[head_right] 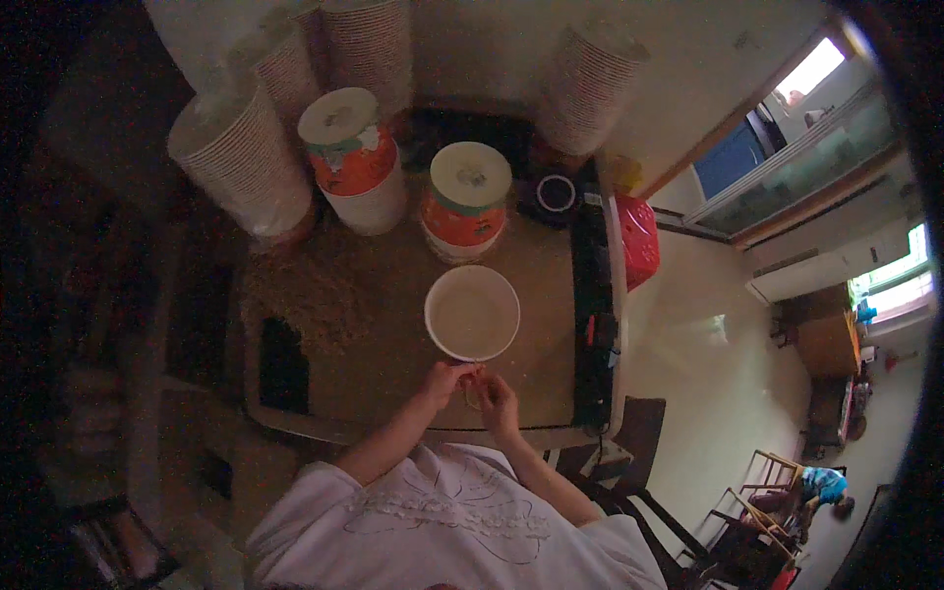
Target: Inspecting and cleaning debris from paper containers at a factory workbench.
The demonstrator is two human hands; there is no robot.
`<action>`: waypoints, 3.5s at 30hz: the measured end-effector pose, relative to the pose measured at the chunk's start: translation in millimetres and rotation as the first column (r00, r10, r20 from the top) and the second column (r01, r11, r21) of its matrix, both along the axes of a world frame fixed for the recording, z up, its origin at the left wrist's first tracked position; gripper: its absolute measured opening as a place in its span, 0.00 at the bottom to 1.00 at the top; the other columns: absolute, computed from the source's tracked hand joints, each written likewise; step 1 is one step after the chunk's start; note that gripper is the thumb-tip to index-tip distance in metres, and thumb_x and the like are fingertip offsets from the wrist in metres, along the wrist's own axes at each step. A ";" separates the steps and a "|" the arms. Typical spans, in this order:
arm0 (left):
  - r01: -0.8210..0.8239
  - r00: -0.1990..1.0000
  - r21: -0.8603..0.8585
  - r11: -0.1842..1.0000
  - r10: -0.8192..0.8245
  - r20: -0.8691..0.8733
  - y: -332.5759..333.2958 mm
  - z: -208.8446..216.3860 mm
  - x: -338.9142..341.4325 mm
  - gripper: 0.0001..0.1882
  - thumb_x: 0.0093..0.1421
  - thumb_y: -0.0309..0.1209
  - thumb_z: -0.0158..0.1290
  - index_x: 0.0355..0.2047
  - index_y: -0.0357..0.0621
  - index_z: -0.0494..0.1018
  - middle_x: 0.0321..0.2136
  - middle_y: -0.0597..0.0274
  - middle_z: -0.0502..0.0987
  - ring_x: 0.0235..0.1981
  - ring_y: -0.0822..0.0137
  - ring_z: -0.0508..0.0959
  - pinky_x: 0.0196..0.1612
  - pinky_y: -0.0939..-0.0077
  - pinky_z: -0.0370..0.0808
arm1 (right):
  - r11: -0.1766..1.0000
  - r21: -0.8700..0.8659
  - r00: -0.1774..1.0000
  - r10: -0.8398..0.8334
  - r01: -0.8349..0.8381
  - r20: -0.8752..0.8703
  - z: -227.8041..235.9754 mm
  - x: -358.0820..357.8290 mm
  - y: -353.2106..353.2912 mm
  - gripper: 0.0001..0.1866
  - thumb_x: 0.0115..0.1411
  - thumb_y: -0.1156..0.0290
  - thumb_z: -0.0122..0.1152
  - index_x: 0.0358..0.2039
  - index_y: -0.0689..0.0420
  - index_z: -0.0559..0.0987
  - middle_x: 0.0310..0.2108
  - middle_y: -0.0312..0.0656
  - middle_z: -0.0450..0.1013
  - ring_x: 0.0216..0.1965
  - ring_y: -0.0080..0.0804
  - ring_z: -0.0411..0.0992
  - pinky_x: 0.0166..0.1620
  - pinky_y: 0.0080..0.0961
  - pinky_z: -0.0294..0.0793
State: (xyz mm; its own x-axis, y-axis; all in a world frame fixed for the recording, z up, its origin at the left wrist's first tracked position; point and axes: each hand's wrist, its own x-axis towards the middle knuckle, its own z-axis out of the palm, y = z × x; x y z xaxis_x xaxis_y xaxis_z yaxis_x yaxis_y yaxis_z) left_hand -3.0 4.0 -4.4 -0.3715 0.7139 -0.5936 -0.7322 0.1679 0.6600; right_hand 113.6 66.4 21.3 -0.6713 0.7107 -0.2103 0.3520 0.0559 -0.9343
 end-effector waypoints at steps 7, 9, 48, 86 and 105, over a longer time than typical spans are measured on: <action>-0.026 0.996 -0.019 0.999 0.028 0.090 6.7 1.8 -2.9 0.04 0.47 0.29 0.54 0.23 0.42 0.75 0.18 0.67 0.73 0.16 0.79 0.69 0.15 0.87 0.60 | 0.996 0.033 0.987 0.087 -0.084 -0.135 7.3 3.9 5.4 0.02 0.54 0.76 0.51 0.27 0.60 0.70 0.21 0.34 0.67 0.26 0.16 0.63 0.31 0.16 0.64; -0.083 0.988 -0.053 0.995 0.089 0.125 10.1 1.3 -0.9 0.05 0.45 0.29 0.55 0.22 0.41 0.75 0.17 0.67 0.73 0.15 0.78 0.68 0.15 0.86 0.60 | 0.996 -0.010 0.995 0.083 -0.084 -0.060 1.3 7.4 8.5 0.01 0.54 0.77 0.51 0.27 0.60 0.70 0.22 0.33 0.66 0.26 0.16 0.62 0.31 0.15 0.64; 0.275 0.242 -0.423 0.863 -0.488 -0.838 -29.1 138.1 -52.8 0.21 0.52 0.33 0.49 0.46 0.43 0.64 0.41 0.56 0.70 0.42 0.65 0.70 0.45 0.70 0.67 | 0.923 -0.039 0.922 0.385 -0.384 0.047 105.3 37.3 88.3 0.04 0.52 0.73 0.55 0.25 0.60 0.72 0.19 0.31 0.65 0.24 0.15 0.61 0.27 0.14 0.62; 0.051 0.392 -0.275 0.960 -0.273 -0.879 -7.3 49.3 6.3 0.11 0.46 0.25 0.51 0.32 0.38 0.67 0.27 0.52 0.72 0.31 0.54 0.73 0.32 0.63 0.70 | 0.877 -0.455 0.985 0.106 -0.159 -0.139 4.1 -2.7 49.4 0.04 0.53 0.77 0.52 0.30 0.59 0.69 0.23 0.36 0.69 0.25 0.21 0.68 0.27 0.17 0.67; 0.002 0.541 -0.117 0.993 -0.100 -0.835 -27.4 84.5 -20.6 0.12 0.49 0.21 0.49 0.36 0.35 0.70 0.26 0.55 0.75 0.28 0.69 0.76 0.31 0.77 0.73 | 0.961 -0.140 0.965 0.216 -0.237 -0.150 50.9 -45.0 33.8 0.06 0.52 0.75 0.55 0.29 0.64 0.71 0.27 0.39 0.71 0.31 0.22 0.70 0.35 0.20 0.72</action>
